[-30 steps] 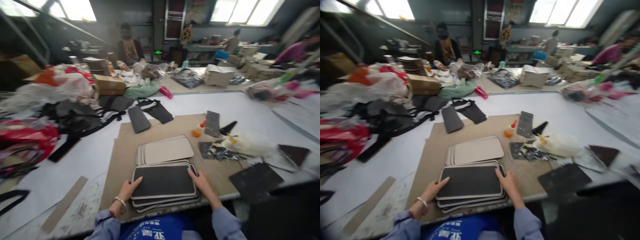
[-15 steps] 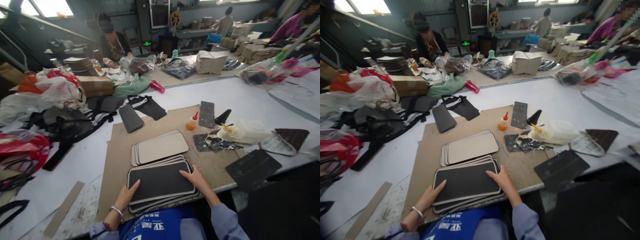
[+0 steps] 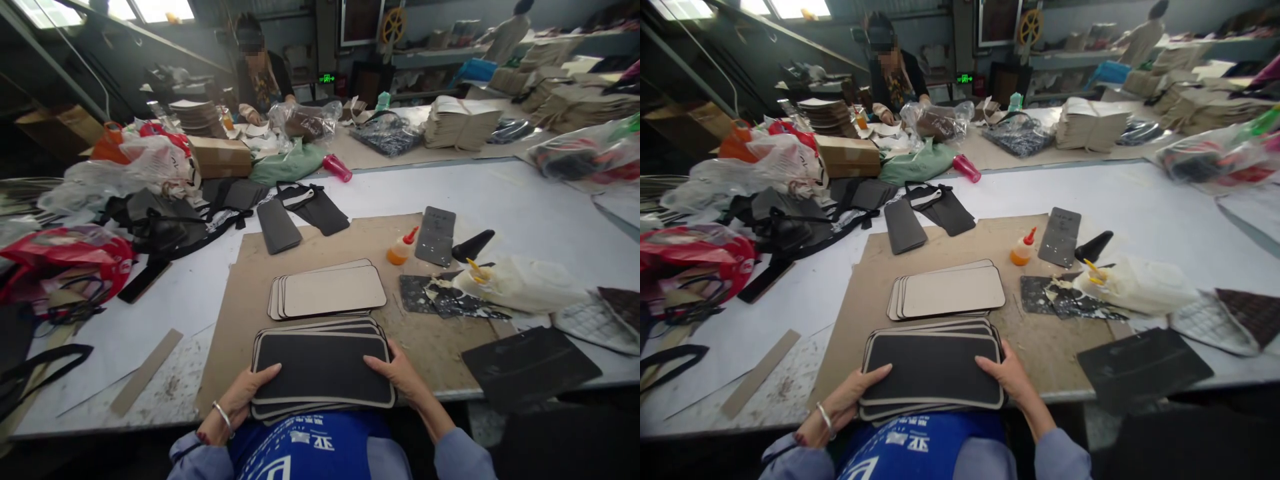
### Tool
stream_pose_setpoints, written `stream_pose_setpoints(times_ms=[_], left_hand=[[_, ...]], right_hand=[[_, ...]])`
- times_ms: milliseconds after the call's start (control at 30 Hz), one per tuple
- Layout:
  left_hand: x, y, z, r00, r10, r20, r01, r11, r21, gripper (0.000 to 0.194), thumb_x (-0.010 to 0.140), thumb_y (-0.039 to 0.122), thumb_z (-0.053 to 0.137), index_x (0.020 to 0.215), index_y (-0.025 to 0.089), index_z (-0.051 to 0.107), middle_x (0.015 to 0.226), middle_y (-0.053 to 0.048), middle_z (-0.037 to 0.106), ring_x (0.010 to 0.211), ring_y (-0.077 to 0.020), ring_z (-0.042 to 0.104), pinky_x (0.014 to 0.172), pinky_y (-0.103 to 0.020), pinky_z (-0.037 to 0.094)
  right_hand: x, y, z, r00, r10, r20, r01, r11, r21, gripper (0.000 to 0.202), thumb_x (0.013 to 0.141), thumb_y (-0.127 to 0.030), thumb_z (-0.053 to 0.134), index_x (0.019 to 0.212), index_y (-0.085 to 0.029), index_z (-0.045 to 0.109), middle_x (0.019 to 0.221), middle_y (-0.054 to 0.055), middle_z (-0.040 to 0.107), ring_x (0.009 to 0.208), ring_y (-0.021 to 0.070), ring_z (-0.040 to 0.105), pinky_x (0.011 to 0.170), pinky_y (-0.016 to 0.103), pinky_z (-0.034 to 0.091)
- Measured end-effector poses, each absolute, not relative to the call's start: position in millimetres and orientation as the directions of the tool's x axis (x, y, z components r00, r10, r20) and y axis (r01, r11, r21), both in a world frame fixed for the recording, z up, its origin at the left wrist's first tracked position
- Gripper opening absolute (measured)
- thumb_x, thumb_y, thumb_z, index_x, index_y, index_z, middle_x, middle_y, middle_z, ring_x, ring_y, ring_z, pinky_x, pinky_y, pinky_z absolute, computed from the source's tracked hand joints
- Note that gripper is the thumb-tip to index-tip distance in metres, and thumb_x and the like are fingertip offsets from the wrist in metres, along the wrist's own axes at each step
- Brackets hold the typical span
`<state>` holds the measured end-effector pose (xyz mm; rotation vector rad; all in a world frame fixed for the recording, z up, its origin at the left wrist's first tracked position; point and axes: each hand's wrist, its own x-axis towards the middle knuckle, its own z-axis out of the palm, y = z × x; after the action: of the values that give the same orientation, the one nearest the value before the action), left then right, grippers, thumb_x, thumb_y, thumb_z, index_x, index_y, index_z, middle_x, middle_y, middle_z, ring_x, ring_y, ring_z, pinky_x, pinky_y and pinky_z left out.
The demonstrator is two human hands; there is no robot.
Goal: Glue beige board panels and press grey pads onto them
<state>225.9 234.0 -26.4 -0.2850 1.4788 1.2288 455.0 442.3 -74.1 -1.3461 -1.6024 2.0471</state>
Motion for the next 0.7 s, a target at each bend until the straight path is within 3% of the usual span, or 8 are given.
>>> stream_pose_setpoints(times_ms=[133,267,400,600,700], left_hand=[[227,222,-7,-0.48,0.464,-0.744,-0.635,0.401,0.66,0.049,0.055,0.031,0.079,0.095,0.01,0.061,0.089,-0.013,0.071,0.08,-0.0273,0.067,0.081,-0.041,0.053],[223,206,9,-0.704,0.485,-0.52,-0.36,0.387,0.849,0.049,0.053,0.032,0.077,0.095,0.013,0.061,0.094,-0.008,0.069,0.092,-0.0271,0.062,0.089,-0.039,0.048],[223,191,-10,-0.743,0.549,-0.383,-0.137,0.436,0.89,0.049,0.051,0.024,0.076,0.096,0.016,0.06,0.089,-0.004,0.067,0.089,-0.0245,0.06,0.087,-0.036,0.047],[214,189,-53,-0.714,0.61,-0.344,-0.135,0.362,0.922,0.05,0.052,0.022,0.074,0.098,0.017,0.055,0.086,-0.001,0.065,0.087,-0.0213,0.059,0.085,-0.034,0.046],[215,191,-53,-0.659,0.665,-0.351,-0.272,0.225,0.936,0.055,0.05,0.026,0.077,0.1,0.016,0.055,0.09,-0.003,0.066,0.09,-0.0225,0.059,0.086,-0.036,0.045]], right_hand=[[457,443,-50,-0.59,0.687,-0.424,0.347,-0.258,-0.902,0.058,0.057,-0.044,0.072,0.105,-0.018,0.051,0.097,0.007,0.066,0.089,0.0241,0.062,0.08,0.037,0.051],[458,448,-42,-0.592,0.766,-0.252,0.378,-0.012,-0.926,0.061,0.054,-0.045,0.072,0.106,-0.021,0.052,0.1,0.006,0.064,0.092,0.0245,0.06,0.085,0.038,0.048],[455,453,-69,-0.695,0.709,-0.124,0.351,0.183,-0.918,0.051,0.05,-0.044,0.073,0.093,-0.021,0.057,0.093,0.005,0.064,0.09,0.0255,0.06,0.086,0.038,0.047],[455,456,-91,-0.741,0.667,-0.085,0.365,0.294,-0.883,0.051,0.055,-0.051,0.069,0.095,-0.022,0.056,0.093,0.006,0.063,0.09,0.0261,0.06,0.087,0.04,0.048],[450,453,-78,-0.743,0.653,-0.149,0.434,0.301,-0.849,0.053,0.053,-0.061,0.068,0.096,-0.032,0.057,0.091,0.004,0.062,0.093,0.0287,0.059,0.081,0.042,0.051]])
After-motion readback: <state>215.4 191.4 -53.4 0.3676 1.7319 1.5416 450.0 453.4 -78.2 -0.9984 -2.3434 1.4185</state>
